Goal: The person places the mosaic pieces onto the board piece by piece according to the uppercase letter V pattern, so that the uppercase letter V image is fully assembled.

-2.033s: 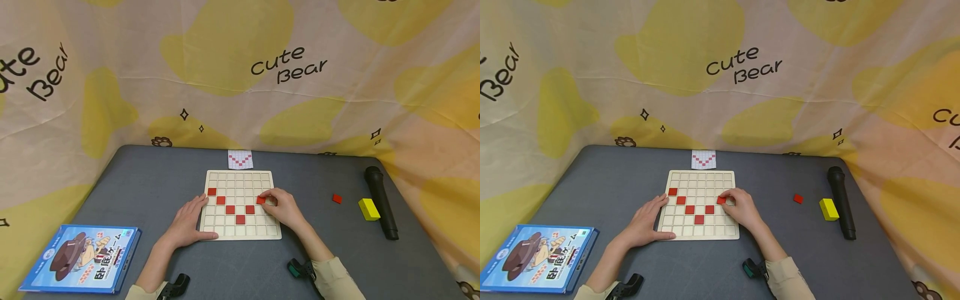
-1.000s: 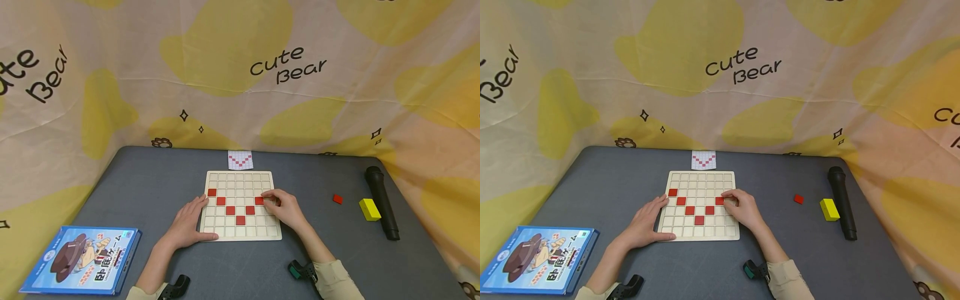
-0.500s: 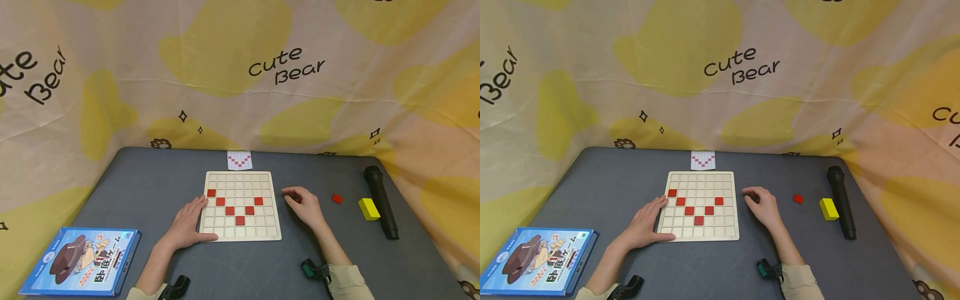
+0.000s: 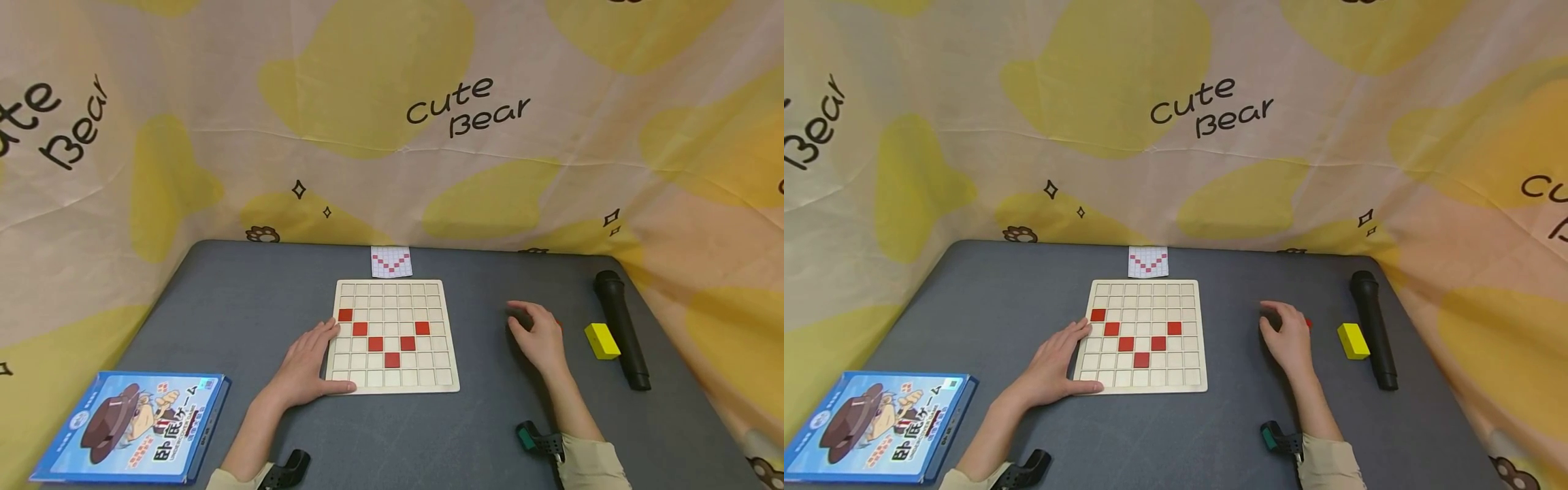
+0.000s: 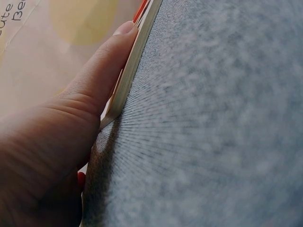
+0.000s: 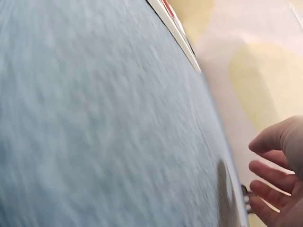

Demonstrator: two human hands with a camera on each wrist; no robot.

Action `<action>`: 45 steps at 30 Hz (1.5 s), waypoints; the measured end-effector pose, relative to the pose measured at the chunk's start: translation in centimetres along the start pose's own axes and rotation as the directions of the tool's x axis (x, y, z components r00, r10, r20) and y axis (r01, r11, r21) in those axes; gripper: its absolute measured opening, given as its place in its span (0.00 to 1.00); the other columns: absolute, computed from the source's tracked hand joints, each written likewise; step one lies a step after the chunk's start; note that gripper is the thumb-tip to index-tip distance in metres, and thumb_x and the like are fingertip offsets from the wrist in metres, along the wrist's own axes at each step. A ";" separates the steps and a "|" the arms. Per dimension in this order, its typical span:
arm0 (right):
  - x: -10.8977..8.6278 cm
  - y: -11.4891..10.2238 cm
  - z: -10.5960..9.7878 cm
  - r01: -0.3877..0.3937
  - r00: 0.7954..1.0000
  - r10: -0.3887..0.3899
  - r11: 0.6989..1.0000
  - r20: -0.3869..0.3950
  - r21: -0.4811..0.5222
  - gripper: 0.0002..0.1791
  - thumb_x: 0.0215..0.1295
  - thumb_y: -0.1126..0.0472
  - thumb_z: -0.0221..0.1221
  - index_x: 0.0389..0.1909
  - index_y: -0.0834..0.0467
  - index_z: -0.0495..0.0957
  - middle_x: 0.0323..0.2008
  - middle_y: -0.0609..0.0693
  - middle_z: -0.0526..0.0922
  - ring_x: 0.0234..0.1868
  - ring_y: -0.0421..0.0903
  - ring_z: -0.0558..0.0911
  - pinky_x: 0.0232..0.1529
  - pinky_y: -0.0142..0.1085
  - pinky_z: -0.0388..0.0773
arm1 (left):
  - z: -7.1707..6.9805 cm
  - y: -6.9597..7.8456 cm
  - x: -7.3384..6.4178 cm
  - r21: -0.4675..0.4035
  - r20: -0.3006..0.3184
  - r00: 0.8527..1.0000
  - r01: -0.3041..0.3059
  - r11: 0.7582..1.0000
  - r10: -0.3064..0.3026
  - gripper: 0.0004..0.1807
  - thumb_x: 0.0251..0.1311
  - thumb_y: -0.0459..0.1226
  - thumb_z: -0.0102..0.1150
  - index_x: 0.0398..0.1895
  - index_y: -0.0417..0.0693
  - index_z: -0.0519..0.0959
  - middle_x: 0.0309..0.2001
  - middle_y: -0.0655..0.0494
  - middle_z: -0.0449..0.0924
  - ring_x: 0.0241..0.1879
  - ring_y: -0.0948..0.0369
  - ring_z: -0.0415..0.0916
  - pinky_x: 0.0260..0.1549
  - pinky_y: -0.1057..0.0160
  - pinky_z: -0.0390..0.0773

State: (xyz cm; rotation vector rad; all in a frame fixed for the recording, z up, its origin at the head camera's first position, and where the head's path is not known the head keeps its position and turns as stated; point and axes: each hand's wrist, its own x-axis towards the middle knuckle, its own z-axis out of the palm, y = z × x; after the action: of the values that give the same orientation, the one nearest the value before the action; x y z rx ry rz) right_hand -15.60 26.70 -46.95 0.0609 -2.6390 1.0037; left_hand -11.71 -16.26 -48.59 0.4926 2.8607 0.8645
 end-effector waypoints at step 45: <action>0.1 2.1 -1.7 -0.099 0.991 0.107 0.990 0.079 -0.097 0.23 0.60 0.67 0.63 0.55 0.71 0.74 0.44 0.67 0.79 0.44 0.62 0.73 0.49 0.55 0.64 | -0.1 0.2 0.0 0.007 0.002 1.000 0.002 1.000 -0.002 0.60 0.41 0.64 0.71 0.73 0.41 0.59 0.75 0.47 0.51 0.73 0.45 0.47 0.65 0.37 0.51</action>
State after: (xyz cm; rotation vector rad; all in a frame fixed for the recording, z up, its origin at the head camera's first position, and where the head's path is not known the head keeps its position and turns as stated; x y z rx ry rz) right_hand -15.52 29.43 -47.04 -0.0562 -2.7873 0.9271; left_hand -11.64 -16.19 -48.36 0.4917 2.8629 0.8538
